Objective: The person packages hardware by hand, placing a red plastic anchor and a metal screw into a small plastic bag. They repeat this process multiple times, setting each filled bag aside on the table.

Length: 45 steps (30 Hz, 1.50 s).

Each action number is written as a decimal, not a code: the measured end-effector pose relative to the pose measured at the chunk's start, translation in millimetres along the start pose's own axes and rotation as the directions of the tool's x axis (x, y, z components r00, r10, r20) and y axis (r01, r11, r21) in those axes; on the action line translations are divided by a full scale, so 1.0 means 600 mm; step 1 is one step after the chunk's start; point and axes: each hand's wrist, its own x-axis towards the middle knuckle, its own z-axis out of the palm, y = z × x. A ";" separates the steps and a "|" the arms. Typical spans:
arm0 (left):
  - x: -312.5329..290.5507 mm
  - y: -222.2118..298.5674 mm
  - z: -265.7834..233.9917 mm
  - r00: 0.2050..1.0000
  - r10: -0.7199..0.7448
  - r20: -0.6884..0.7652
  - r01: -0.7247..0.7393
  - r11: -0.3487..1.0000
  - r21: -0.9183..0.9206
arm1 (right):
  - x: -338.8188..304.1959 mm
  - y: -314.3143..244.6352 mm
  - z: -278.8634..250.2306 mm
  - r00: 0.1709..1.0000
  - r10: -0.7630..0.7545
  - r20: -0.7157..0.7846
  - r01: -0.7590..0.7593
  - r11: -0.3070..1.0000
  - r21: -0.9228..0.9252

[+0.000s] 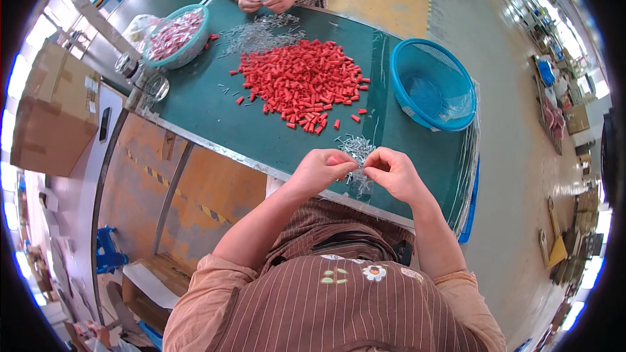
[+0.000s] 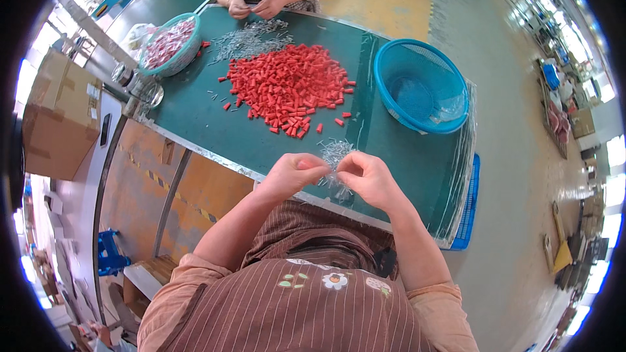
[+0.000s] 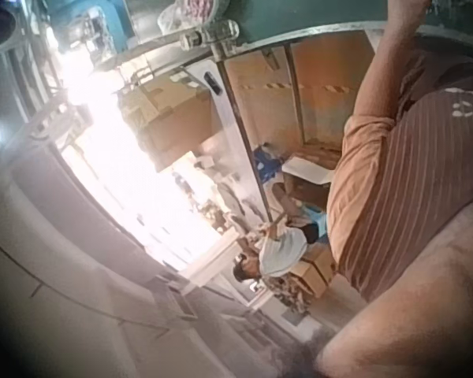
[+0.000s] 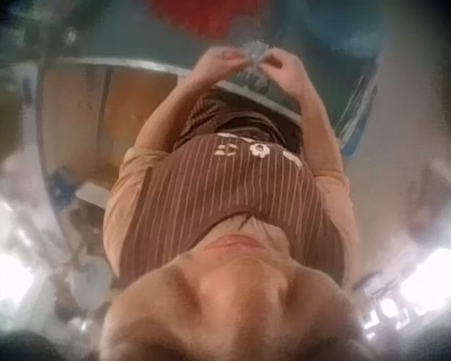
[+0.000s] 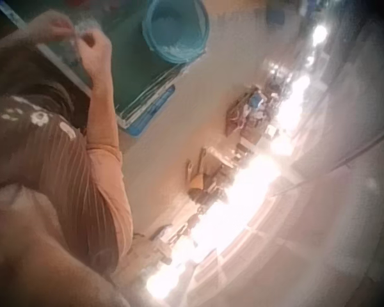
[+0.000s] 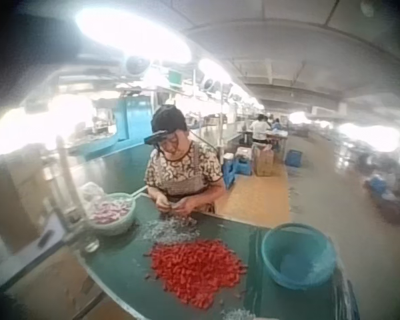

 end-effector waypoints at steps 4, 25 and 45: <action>0.002 0.004 0.000 1.000 0.021 -0.007 -0.019 0.974 0.226 | 0.010 -0.001 0.000 1.000 0.020 -0.012 -0.019 0.997 0.069; 0.004 -0.038 0.032 0.963 0.101 -0.251 -0.096 0.995 0.033 | 0.013 -0.004 0.043 0.986 -0.013 -0.167 -0.022 0.979 -0.203; 0.021 -0.079 0.031 0.951 -0.061 -0.302 -0.090 0.882 -0.462 | 0.032 0.016 0.067 0.990 -0.034 -0.135 0.013 0.989 -0.149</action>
